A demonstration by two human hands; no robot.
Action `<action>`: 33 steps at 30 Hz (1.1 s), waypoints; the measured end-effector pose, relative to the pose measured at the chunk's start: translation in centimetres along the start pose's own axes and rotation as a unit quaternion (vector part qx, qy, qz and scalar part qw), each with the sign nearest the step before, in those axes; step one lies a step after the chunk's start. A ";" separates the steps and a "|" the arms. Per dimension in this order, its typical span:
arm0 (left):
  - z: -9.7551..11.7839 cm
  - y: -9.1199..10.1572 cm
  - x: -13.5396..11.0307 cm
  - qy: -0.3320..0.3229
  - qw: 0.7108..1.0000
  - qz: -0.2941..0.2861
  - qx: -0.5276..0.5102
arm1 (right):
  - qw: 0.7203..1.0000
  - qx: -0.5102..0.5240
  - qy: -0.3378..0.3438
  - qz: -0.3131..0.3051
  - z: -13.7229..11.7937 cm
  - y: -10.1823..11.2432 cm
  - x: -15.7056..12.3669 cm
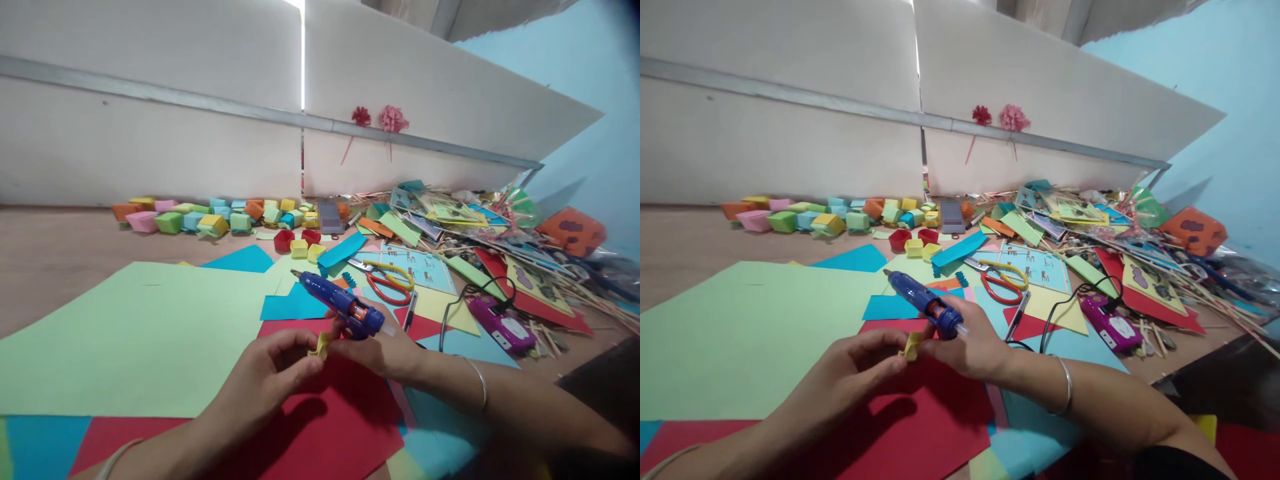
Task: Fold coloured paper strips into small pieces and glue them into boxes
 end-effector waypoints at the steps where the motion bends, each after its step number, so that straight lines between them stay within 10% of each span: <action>1: -0.1 -0.1 0.0 0.004 1.000 -0.007 -0.009 | 1.000 0.008 -0.002 -0.003 0.0 -0.1 -0.1; 10: -0.1 0.3 0.0 -0.049 0.998 0.028 -0.036 | 0.993 0.114 -0.015 -0.039 0.8 -1.0 -1.0; 17: 0.7 0.1 -0.4 -0.081 0.997 0.005 0.009 | 0.998 0.059 -0.005 -0.035 0.3 -1.0 -1.3; 24: 0.0 1.3 0.4 -0.051 0.987 0.057 -0.140 | 0.995 -0.079 0.032 0.053 0.1 3.8 -0.4; 33: 1.1 3.1 0.6 -0.086 0.979 0.138 -0.126 | 0.964 -0.225 0.136 -0.045 -1.9 3.5 -0.9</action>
Point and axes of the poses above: each hand's wrist, its own x-axis towards the middle knuckle, its own y-axis out of the back of the hand, z = x × y, the point moved 8 cm from there along x, towards the middle knuckle, and after that the axes turned 13 degrees about -x, right-handed, at the moved point
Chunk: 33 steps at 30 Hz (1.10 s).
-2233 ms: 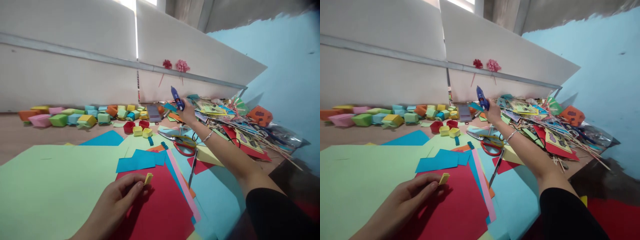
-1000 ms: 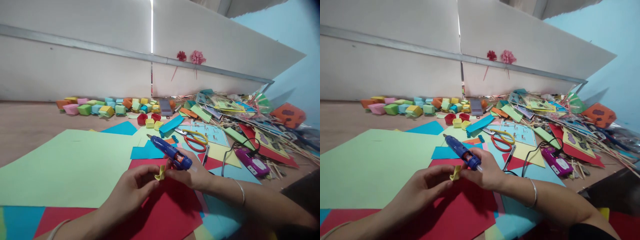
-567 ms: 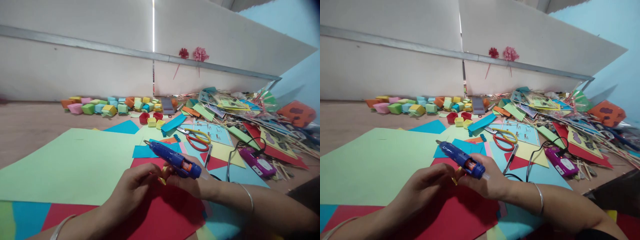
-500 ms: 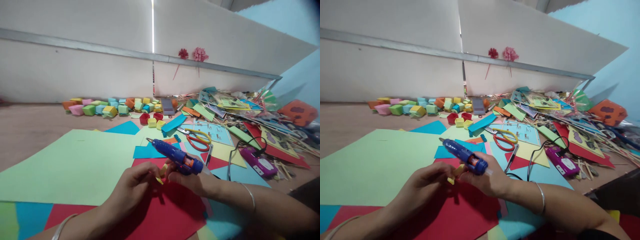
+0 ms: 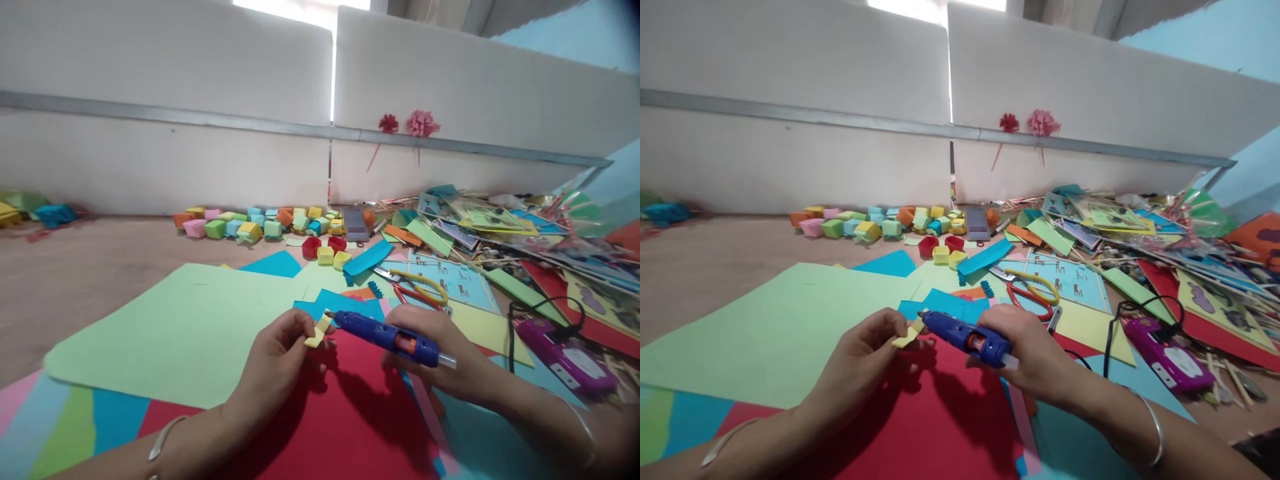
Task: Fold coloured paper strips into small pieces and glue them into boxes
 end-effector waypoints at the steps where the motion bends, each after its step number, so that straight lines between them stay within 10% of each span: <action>1: 0.1 0.0 0.1 -0.006 1.000 0.002 0.005 | 1.000 -0.010 0.004 -0.003 -0.1 -0.1 -0.1; 33: 1.6 -0.3 -0.2 -0.127 0.980 -0.040 0.148 | 0.996 -0.080 0.039 -0.029 -0.2 -1.3 0.0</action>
Point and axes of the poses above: each hand's wrist, its own x-axis towards the middle knuckle, its own y-axis out of the back of the hand, z = x × y, the point moved 8 cm from there along x, towards the middle knuckle, and after that the axes turned 13 degrees about -x, right-handed, at the moved point
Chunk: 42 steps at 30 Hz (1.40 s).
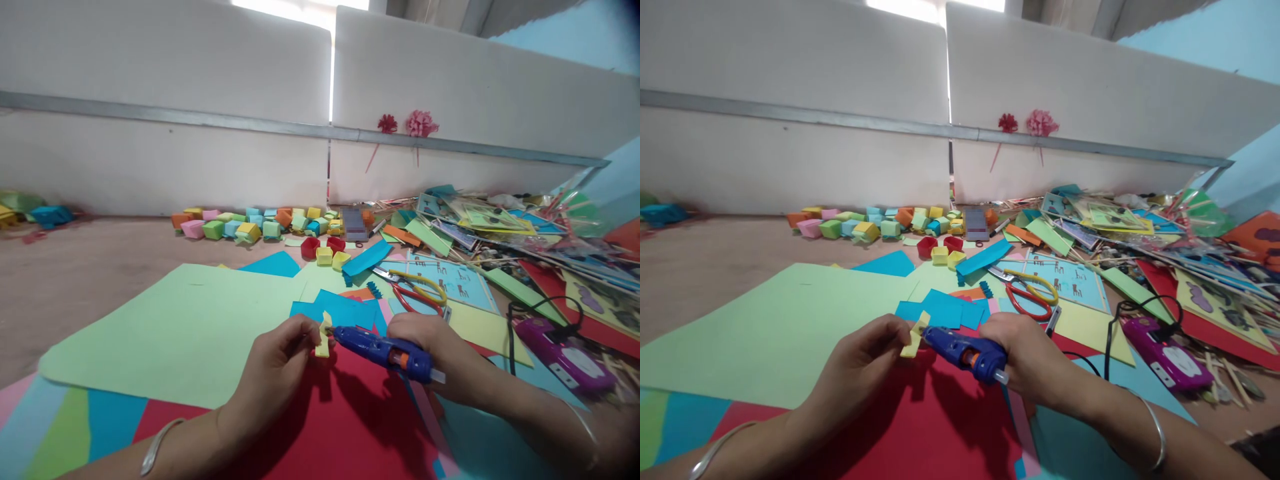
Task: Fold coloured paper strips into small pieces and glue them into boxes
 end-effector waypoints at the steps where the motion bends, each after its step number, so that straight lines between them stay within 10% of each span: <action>1: 0.1 0.0 0.0 -0.006 1.000 0.003 0.004 | 1.000 0.001 -0.002 -0.002 0.0 0.0 0.0; 30: 1.9 -0.8 -0.5 -0.126 0.971 -0.041 0.198 | 0.998 0.029 -0.014 -0.060 -0.2 -0.2 -0.2; 42: 1.3 -0.3 -0.4 -0.068 0.992 -0.013 0.106 | 0.998 0.022 -0.016 -0.057 -0.1 0.0 -0.3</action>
Point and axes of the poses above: each hand's wrist, its own x-axis towards the middle knuckle, its own y-axis out of the back of the hand, z = x × y, the point moved 8 cm from there along x, towards the middle knuckle, and after that the axes turned 13 degrees about -x, right-handed, at the moved point
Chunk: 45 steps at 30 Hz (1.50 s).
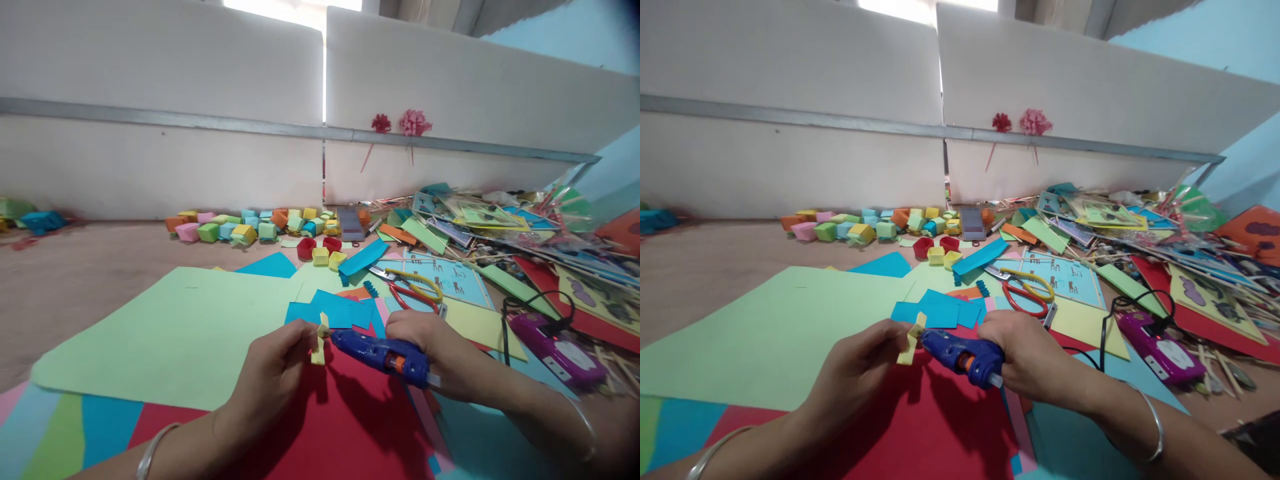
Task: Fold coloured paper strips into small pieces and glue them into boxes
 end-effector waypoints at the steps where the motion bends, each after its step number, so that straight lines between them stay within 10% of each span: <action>1: 0.0 0.0 0.0 0.002 1.000 0.000 -0.005 | 1.000 0.002 0.001 -0.001 0.0 0.0 0.0; 21: -3.4 -0.1 0.4 0.208 0.944 0.064 -0.247 | 0.956 0.269 -0.038 -0.112 1.9 0.2 0.0; 45: -3.0 0.0 0.7 0.155 0.978 0.014 -0.137 | 0.971 0.213 -0.074 -0.074 1.2 -0.4 0.1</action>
Point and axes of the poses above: each hand's wrist, its own x-axis towards the middle knuckle, its own y-axis out of the back of the hand, z = x × y, the point moved 8 cm from there along x, towards the middle knuckle, and after that the axes turned 13 degrees about -x, right-handed, at the moved point
